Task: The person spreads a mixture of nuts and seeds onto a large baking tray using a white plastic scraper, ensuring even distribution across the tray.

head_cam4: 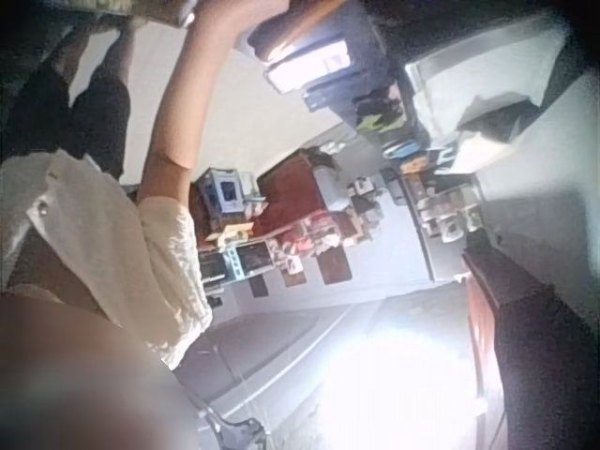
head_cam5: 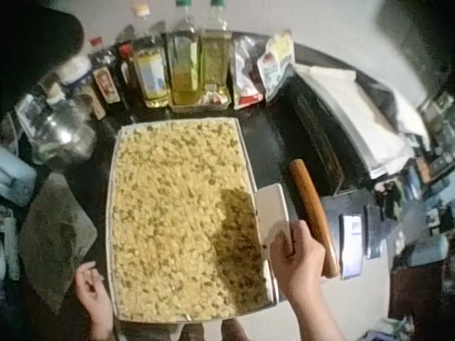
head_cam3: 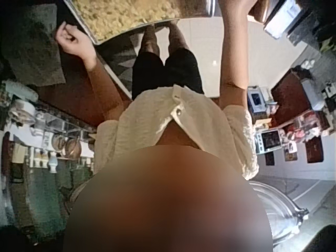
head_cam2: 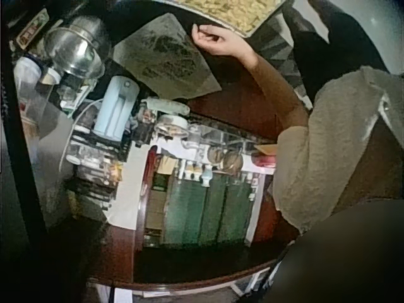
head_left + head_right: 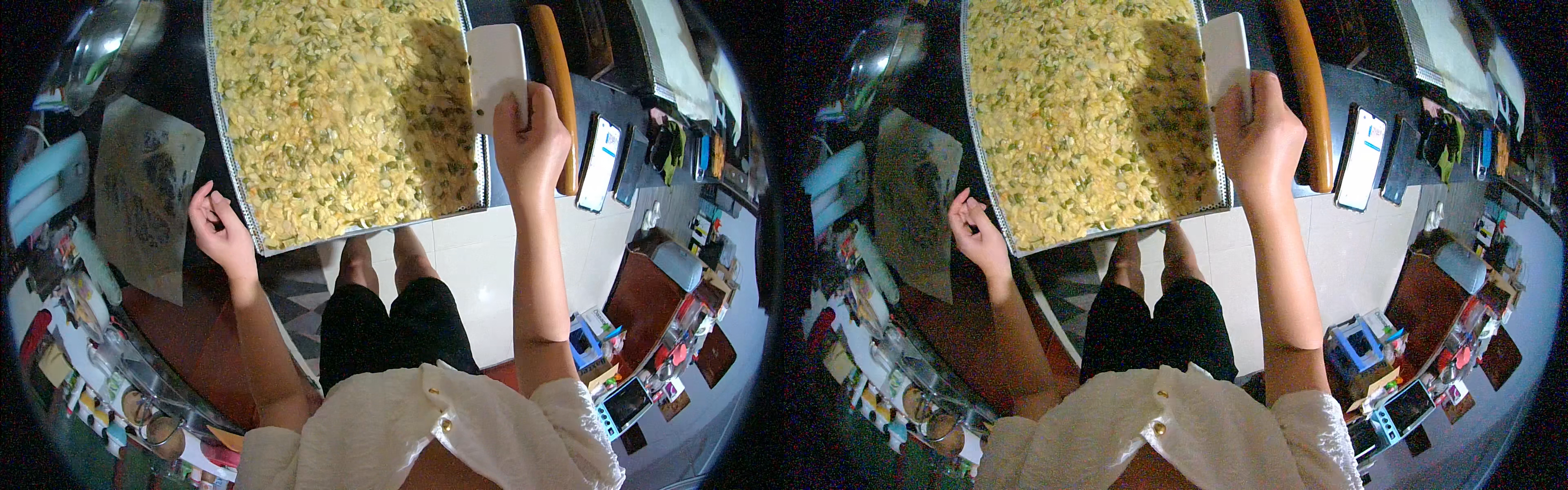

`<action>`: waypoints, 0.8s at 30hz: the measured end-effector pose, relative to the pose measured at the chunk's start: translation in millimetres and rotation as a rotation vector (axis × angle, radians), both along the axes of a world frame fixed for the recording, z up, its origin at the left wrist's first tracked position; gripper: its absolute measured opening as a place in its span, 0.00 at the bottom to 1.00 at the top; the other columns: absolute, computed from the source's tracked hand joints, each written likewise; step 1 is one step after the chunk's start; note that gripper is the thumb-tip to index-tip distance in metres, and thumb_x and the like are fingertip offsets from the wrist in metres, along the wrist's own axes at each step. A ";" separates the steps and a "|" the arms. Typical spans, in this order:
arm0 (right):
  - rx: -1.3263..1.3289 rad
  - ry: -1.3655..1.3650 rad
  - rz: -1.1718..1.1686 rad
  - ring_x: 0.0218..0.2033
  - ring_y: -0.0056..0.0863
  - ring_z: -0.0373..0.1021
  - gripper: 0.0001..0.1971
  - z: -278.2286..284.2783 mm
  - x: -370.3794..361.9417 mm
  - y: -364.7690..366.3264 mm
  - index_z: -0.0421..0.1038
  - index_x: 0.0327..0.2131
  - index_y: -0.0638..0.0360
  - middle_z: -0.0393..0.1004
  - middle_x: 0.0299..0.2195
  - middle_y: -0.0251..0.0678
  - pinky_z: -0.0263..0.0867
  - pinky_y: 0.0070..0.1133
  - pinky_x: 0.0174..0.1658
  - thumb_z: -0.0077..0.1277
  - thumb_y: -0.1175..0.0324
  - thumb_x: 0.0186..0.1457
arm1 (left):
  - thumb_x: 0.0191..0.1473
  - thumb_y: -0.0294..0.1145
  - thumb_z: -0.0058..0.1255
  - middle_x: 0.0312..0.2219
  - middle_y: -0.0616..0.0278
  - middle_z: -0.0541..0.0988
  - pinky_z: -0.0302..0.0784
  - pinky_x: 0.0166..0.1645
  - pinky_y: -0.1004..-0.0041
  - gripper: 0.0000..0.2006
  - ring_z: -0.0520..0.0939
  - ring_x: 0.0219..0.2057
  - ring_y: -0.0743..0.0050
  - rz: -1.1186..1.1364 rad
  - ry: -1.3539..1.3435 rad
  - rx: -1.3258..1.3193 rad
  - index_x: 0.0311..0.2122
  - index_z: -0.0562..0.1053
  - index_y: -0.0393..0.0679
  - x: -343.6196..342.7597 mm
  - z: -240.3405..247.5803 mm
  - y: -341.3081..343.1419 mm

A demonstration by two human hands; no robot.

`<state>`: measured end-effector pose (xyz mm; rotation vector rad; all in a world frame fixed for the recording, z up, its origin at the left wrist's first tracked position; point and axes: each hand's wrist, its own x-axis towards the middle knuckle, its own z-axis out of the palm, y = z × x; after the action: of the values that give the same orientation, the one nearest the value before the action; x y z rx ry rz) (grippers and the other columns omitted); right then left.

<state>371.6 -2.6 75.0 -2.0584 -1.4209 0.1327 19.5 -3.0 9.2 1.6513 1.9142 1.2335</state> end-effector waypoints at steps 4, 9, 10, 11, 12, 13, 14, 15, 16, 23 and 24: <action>0.033 0.015 0.022 0.24 0.49 0.71 0.06 0.8 1.4 8.1 0.67 0.31 0.59 0.72 0.21 0.49 0.67 0.33 0.27 0.51 0.69 0.51 | 0.56 0.23 0.44 0.21 0.70 0.66 0.59 0.28 0.81 0.08 0.62 0.22 0.84 -0.013 0.001 0.003 0.41 0.70 0.37 0.9 2.1 -0.5; 0.099 0.027 0.054 0.25 0.49 0.71 0.06 2.0 7.1 16.6 0.68 0.32 0.59 0.72 0.21 0.49 0.67 0.32 0.27 0.52 0.69 0.50 | 0.56 0.23 0.44 0.21 0.71 0.66 0.57 0.28 0.81 0.08 0.61 0.22 0.84 -0.016 0.013 -0.007 0.41 0.70 0.37 -0.2 2.0 -0.1; 0.101 0.027 0.055 0.25 0.49 0.71 0.06 2.2 7.9 19.1 0.68 0.32 0.59 0.72 0.21 0.49 0.67 0.32 0.27 0.52 0.69 0.50 | 0.56 0.23 0.44 0.21 0.71 0.66 0.57 0.28 0.81 0.08 0.61 0.22 0.84 -0.014 0.013 -0.005 0.41 0.70 0.37 -0.3 2.3 0.4; 0.080 -0.003 0.043 0.25 0.49 0.71 0.06 2.3 8.0 20.7 0.68 0.32 0.59 0.72 0.21 0.49 0.67 0.32 0.27 0.51 0.69 0.50 | 0.55 0.22 0.44 0.21 0.71 0.65 0.57 0.28 0.81 0.08 0.60 0.22 0.84 -0.014 0.002 -0.007 0.41 0.70 0.37 0.3 2.6 0.2; 0.060 -0.033 0.030 0.25 0.49 0.71 0.07 4.1 7.6 22.0 0.68 0.32 0.59 0.72 0.21 0.49 0.67 0.32 0.27 0.51 0.69 0.50 | 0.55 0.22 0.44 0.21 0.71 0.65 0.57 0.28 0.81 0.08 0.60 0.22 0.84 -0.014 -0.009 -0.009 0.41 0.70 0.37 1.3 2.8 -0.1; 0.074 -0.078 -0.013 0.25 0.48 0.71 0.07 9.3 6.9 20.3 0.68 0.32 0.59 0.72 0.20 0.49 0.67 0.32 0.27 0.51 0.70 0.50 | 0.55 0.22 0.44 0.21 0.71 0.65 0.57 0.28 0.81 0.08 0.60 0.22 0.84 -0.015 -0.011 -0.012 0.41 0.70 0.37 2.9 2.9 -0.7; 0.099 0.094 -0.031 0.25 0.49 0.71 0.07 10.7 6.6 15.4 0.68 0.33 0.60 0.71 0.20 0.50 0.67 0.32 0.26 0.52 0.70 0.49 | 0.55 0.22 0.44 0.21 0.71 0.65 0.57 0.28 0.81 0.08 0.60 0.22 0.84 -0.009 -0.012 -0.017 0.41 0.70 0.37 3.2 3.3 -1.1; 0.100 0.089 -0.017 0.25 0.49 0.71 0.07 12.1 2.8 8.1 0.68 0.33 0.60 0.71 0.20 0.50 0.67 0.31 0.26 0.52 0.71 0.49 | 0.55 0.21 0.44 0.21 0.71 0.65 0.57 0.28 0.81 0.08 0.60 0.22 0.84 -0.002 -0.014 -0.021 0.41 0.70 0.37 2.7 3.3 -1.5; 0.101 0.084 -0.004 0.24 0.48 0.71 0.08 11.7 -0.9 1.0 0.68 0.34 0.60 0.71 0.20 0.50 0.67 0.31 0.25 0.52 0.71 0.49 | 0.55 0.21 0.44 0.21 0.71 0.65 0.57 0.28 0.81 0.08 0.60 0.22 0.84 0.001 -0.012 -0.023 0.41 0.70 0.37 0.4 2.3 -1.6; 0.107 0.055 0.080 0.25 0.49 0.70 0.06 13.7 -15.8 0.4 0.67 0.32 0.58 0.71 0.22 0.48 0.67 0.31 0.25 0.51 0.71 0.49 | 0.58 0.25 0.43 0.23 0.72 0.61 0.66 0.35 0.82 0.08 0.61 0.25 0.85 -0.014 -0.024 -0.061 0.42 0.70 0.37 1.6 2.4 -1.3; 0.073 0.048 0.136 0.24 0.49 0.70 0.06 5.3 -15.3 3.0 0.67 0.31 0.58 0.72 0.22 0.48 0.67 0.31 0.25 0.52 0.71 0.49 | 0.58 0.24 0.43 0.23 0.72 0.60 0.66 0.35 0.82 0.08 0.61 0.25 0.85 -0.010 -0.046 -0.056 0.42 0.70 0.37 1.9 2.3 -1.0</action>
<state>356.3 0.4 80.3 -1.8883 -1.5133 0.1825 21.4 -4.0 11.5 1.5885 1.8933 1.1935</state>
